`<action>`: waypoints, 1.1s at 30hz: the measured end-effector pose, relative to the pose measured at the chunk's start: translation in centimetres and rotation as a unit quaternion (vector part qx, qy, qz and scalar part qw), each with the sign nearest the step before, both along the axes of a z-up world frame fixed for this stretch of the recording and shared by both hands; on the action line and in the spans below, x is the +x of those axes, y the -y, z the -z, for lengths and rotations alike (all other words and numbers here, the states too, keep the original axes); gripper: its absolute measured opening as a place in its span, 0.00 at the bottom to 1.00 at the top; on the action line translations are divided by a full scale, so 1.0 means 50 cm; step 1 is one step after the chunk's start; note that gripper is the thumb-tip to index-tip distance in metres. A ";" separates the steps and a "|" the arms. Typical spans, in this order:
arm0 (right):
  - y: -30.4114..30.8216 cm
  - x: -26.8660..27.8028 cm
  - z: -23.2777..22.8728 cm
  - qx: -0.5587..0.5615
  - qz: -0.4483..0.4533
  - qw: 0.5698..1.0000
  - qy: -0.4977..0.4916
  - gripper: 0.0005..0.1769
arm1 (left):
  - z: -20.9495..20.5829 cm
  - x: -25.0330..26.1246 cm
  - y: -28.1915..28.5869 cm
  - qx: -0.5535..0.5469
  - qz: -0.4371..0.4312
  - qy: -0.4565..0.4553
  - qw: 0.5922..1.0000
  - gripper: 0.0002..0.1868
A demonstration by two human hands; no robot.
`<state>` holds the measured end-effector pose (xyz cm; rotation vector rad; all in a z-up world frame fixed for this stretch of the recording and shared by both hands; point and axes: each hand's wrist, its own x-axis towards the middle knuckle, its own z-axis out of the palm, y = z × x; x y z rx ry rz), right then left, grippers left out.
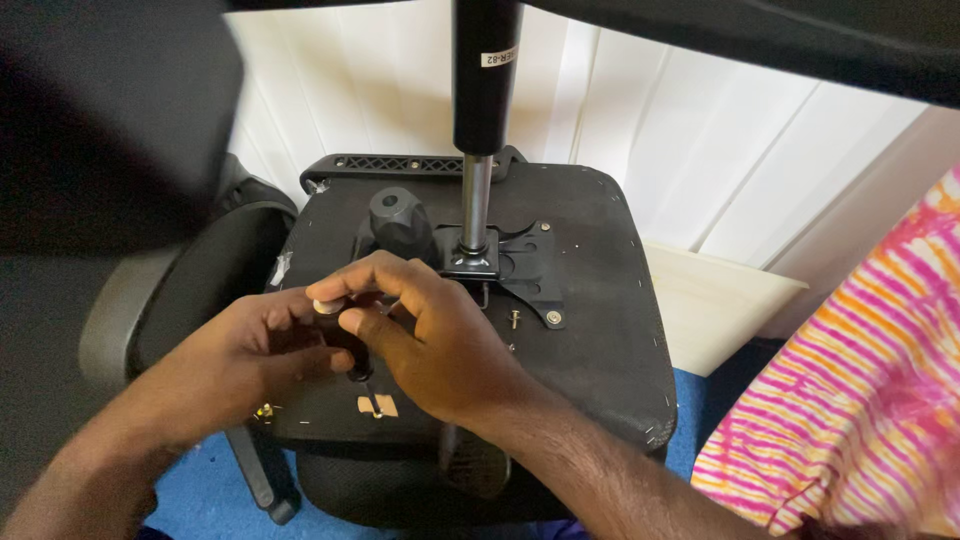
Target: The person threads a screw through a white plastic washer and then uses a screwdriver to drive the screw into the underside of an overturned office chair. The person repeats this process for multiple screws, securing the chair base to the seat.
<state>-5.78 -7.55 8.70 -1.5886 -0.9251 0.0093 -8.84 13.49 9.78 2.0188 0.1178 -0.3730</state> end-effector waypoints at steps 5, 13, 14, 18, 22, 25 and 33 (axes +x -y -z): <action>-0.004 -0.005 -0.007 0.018 -0.015 0.996 -0.089 0.11 | -0.004 -0.003 0.020 -0.053 -0.006 0.056 0.997 0.18; -0.007 -0.007 -0.005 0.016 0.005 1.000 0.002 0.12 | -0.023 -0.012 0.066 0.127 -0.075 0.069 0.987 0.17; -0.008 -0.006 -0.003 0.023 0.002 1.000 -0.003 0.12 | -0.025 -0.012 0.070 0.125 -0.066 0.086 0.986 0.18; -0.018 -0.001 0.000 0.015 -0.012 0.998 -0.056 0.11 | -0.027 -0.013 0.069 0.180 -0.061 0.013 0.982 0.20; -0.019 -0.005 0.006 0.026 -0.072 0.987 -0.144 0.08 | -0.018 -0.015 0.036 0.016 -0.019 0.050 0.998 0.21; -0.023 -0.010 0.011 0.037 -0.118 0.984 -0.127 0.07 | -0.004 -0.018 -0.005 -0.051 0.037 0.042 0.997 0.24; -0.017 -0.008 0.006 -0.004 -0.047 0.997 -0.057 0.09 | 0.017 -0.018 -0.018 -0.133 0.078 0.080 0.985 0.28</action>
